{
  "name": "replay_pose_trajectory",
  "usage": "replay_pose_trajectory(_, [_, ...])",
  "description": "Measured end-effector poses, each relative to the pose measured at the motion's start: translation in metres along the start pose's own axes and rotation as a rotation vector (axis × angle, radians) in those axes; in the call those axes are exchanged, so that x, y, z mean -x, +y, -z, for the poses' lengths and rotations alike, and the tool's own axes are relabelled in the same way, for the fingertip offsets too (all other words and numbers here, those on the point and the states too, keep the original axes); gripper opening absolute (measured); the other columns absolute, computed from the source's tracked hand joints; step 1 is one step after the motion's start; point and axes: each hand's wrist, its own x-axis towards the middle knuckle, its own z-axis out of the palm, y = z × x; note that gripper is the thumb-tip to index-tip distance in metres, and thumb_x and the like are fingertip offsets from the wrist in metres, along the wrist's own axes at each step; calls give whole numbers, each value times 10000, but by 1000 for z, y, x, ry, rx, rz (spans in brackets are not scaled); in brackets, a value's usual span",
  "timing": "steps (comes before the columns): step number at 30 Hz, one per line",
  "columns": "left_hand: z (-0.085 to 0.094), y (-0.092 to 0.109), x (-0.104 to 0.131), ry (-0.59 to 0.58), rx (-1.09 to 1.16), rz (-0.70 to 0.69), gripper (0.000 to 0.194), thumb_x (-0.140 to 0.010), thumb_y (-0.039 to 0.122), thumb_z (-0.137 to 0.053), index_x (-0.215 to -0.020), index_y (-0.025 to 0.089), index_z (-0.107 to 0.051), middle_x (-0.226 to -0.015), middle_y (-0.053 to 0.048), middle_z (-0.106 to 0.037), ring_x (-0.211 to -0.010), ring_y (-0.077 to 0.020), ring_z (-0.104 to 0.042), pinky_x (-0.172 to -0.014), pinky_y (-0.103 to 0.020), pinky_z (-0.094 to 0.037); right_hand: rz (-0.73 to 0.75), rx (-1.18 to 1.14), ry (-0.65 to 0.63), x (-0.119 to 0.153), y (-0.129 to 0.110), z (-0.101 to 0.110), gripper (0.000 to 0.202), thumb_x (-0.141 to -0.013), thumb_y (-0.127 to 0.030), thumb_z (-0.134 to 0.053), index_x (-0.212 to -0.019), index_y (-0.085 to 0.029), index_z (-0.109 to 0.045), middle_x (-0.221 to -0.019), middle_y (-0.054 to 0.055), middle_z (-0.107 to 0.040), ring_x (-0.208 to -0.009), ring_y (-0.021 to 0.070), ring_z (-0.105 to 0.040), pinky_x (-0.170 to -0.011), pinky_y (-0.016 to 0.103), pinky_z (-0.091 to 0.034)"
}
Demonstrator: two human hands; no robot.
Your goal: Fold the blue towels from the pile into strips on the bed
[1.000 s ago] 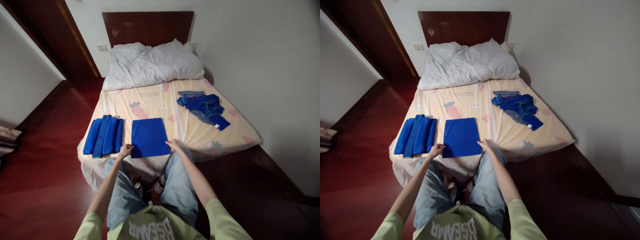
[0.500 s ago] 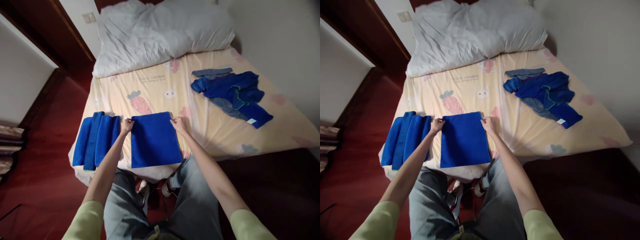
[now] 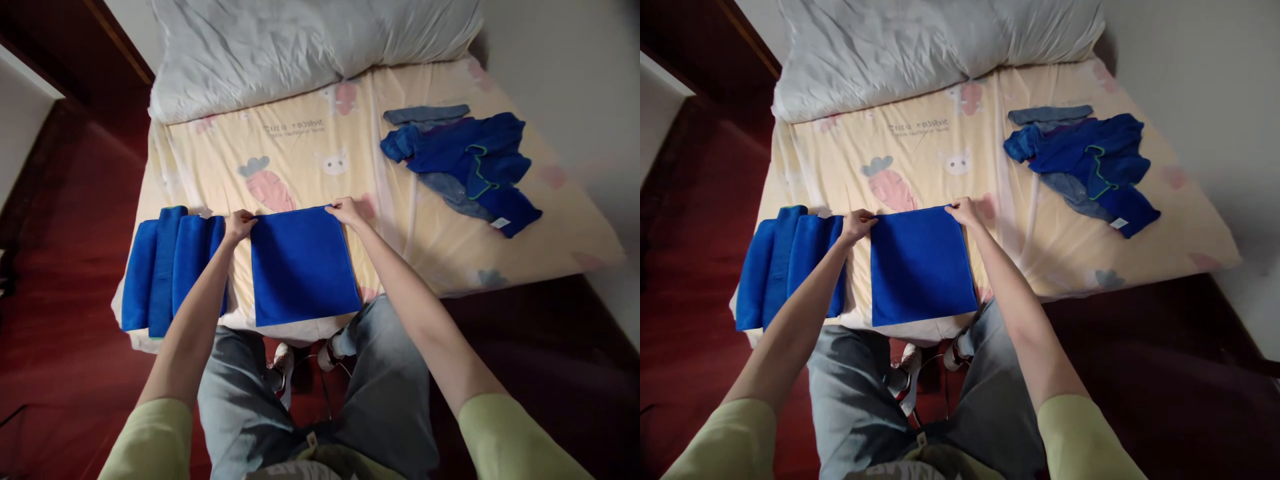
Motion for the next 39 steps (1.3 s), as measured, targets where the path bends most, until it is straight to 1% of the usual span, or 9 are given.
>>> replay_pose_trajectory(4, [6,-1,-7,-52,46,0,195,-659,237,-811,-823,149,-752,-800,-57,-761,-843,-222,-726,-821,-323,-595,-144,-83,-27,-5,-3,8,306,-751,-291,-832,-586,-179,-601,-546,-47,-489,-655,146,-555,-693,270,-498])
replay_pose_trajectory(10, [11,-8,-14,-112,52,-26,220,-686,256,-815,-880,154,-798,-850,-60,-781,-880,-224,-747,-887,-330,-594,-147,-201,57,-4,5,2,232,-723,-326,-851,-755,-133,-726,-709,27,-692,-780,187,-676,-805,315,-578])
replay_pose_trajectory(15, [13,-3,-13,-34,-85,-72,247,-735,284,-780,-919,122,-808,-860,-83,-785,-933,-253,-740,-959,-352,-577,-140,-142,139,-7,13,-4,183,-778,-262,-803,-842,-94,-769,-864,96,-768,-924,237,-743,-910,370,-601])
replay_pose_trajectory(23, [6,11,-38,149,-47,-154,255,-796,240,-690,-967,80,-791,-906,-86,-766,-884,-213,-715,-953,-346,-569,101,-110,233,-56,32,-5,477,-892,-563,-714,-1007,-107,-796,-994,123,-774,-1018,265,-758,-972,466,-610])
replay_pose_trajectory(27, [-8,7,-54,171,-82,-192,265,-848,242,-661,-1028,83,-775,-958,-108,-749,-958,-230,-706,-1017,-374,-536,169,50,207,-70,33,-9,529,-990,-573,-595,-1196,-113,-755,-1084,146,-752,-1156,306,-719,-1094,526,-549])
replay_pose_trajectory(30, [-27,4,-39,173,-81,-294,364,-921,282,-612,-1234,122,-705,-1269,-152,-692,-1253,-285,-625,-1150,-432,-452,268,242,172,-45,20,-20,533,-1073,-482,-452,-1425,-121,-624,-1353,172,-666,-1398,352,-558,-1226,623,-393])
replay_pose_trajectory(33, [-49,5,-5,139,-128,-454,493,-985,379,-553,-1438,187,-581,-1591,-136,-483,-1524,-320,-388,-1268,-511,-304,433,439,62,0,0,-37,566,-1094,-420,-368,-1610,-192,-417,-1631,122,-453,-1584,352,-303,-1303,667,-210])
replay_pose_trajectory(36, [-67,6,30,27,-189,-531,595,-1011,479,-496,-1523,175,-507,-1681,-140,-374,-1607,-324,-238,-1318,-536,-176,486,529,-94,41,-12,-49,615,-1089,-425,-355,-1662,-206,-318,-1718,84,-332,-1629,315,-205,-1339,623,-130])
replay_pose_trajectory(39, [-74,5,58,-2,-219,-485,658,-1031,519,-425,-1571,144,-455,-1707,-155,-324,-1630,-318,-169,-1334,-538,-103,409,541,-128,66,-16,-48,649,-1083,-433,-359,-1665,-152,-304,-1735,115,-286,-1635,300,-194,-1350,593,-108])
